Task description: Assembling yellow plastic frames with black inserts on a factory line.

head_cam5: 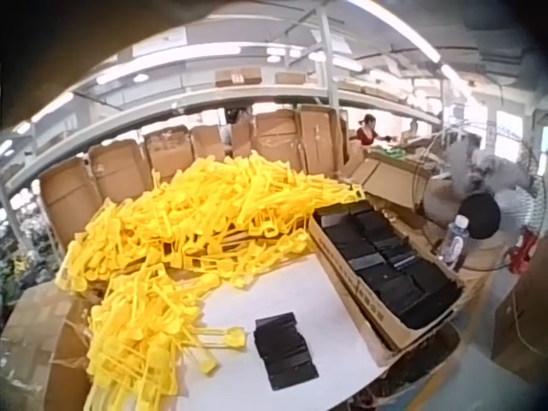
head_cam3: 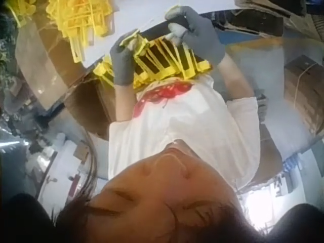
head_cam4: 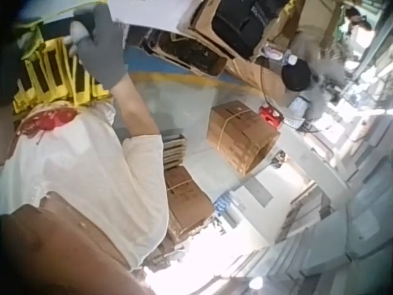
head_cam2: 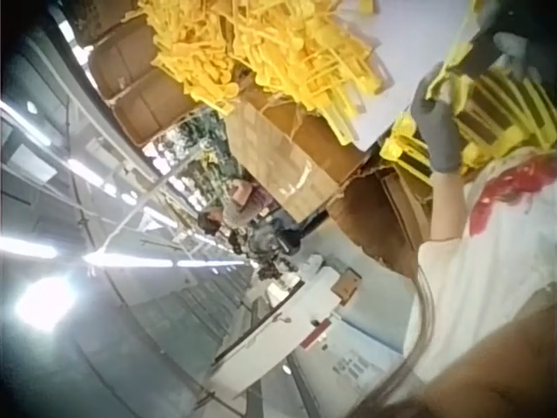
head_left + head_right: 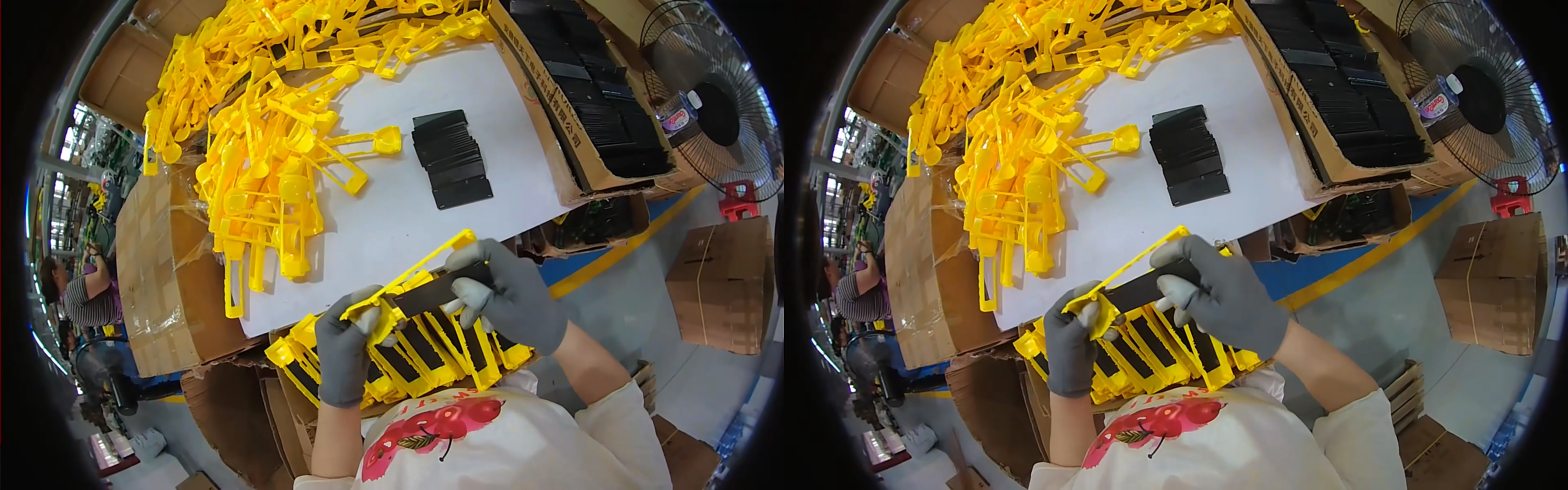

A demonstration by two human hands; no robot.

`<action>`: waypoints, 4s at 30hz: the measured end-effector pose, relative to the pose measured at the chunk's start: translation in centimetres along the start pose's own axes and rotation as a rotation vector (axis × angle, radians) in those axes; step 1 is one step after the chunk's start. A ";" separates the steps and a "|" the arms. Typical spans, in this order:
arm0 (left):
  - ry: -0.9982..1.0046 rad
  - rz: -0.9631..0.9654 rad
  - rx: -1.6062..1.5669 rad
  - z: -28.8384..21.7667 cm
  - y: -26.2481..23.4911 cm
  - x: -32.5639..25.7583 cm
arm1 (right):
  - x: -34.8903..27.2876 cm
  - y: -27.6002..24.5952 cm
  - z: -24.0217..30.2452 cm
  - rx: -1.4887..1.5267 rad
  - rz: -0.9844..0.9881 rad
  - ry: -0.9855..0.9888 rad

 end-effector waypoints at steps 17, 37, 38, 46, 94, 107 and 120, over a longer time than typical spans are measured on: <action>-0.100 0.128 0.031 0.2 2.6 -0.5 | -0.6 0.2 -1.6 -0.769 -0.163 -0.299; -0.119 0.303 0.306 -3.9 -1.5 -2.5 | -2.6 0.1 -3.6 -0.568 -0.022 -0.144; -0.169 0.251 0.396 -5.4 -3.5 -2.5 | -2.7 0.3 -2.8 -0.439 -0.035 -0.037; 0.080 0.573 1.113 -3.3 -3.7 1.9 | -4.0 0.1 -5.6 -1.126 0.154 -0.199; 0.047 -0.134 0.100 -2.7 -5.2 -0.8 | 1.5 -0.9 2.1 -0.166 -0.040 -0.147; -0.034 0.037 -0.093 -0.9 -0.5 -1.3 | 0.2 1.8 -0.2 -0.528 -0.153 -0.395; 0.023 -0.003 0.175 -2.6 -0.1 -1.5 | 0.0 0.3 2.9 -0.973 -0.367 -0.637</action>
Point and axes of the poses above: each hand's wrist, its own x-axis towards the middle knuckle, its own y-axis out of the palm, z = x × y, the point moved 5 cm from there along x, towards the middle knuckle, and after that the axes turned 7 degrees about x, right-handed, at the moved point
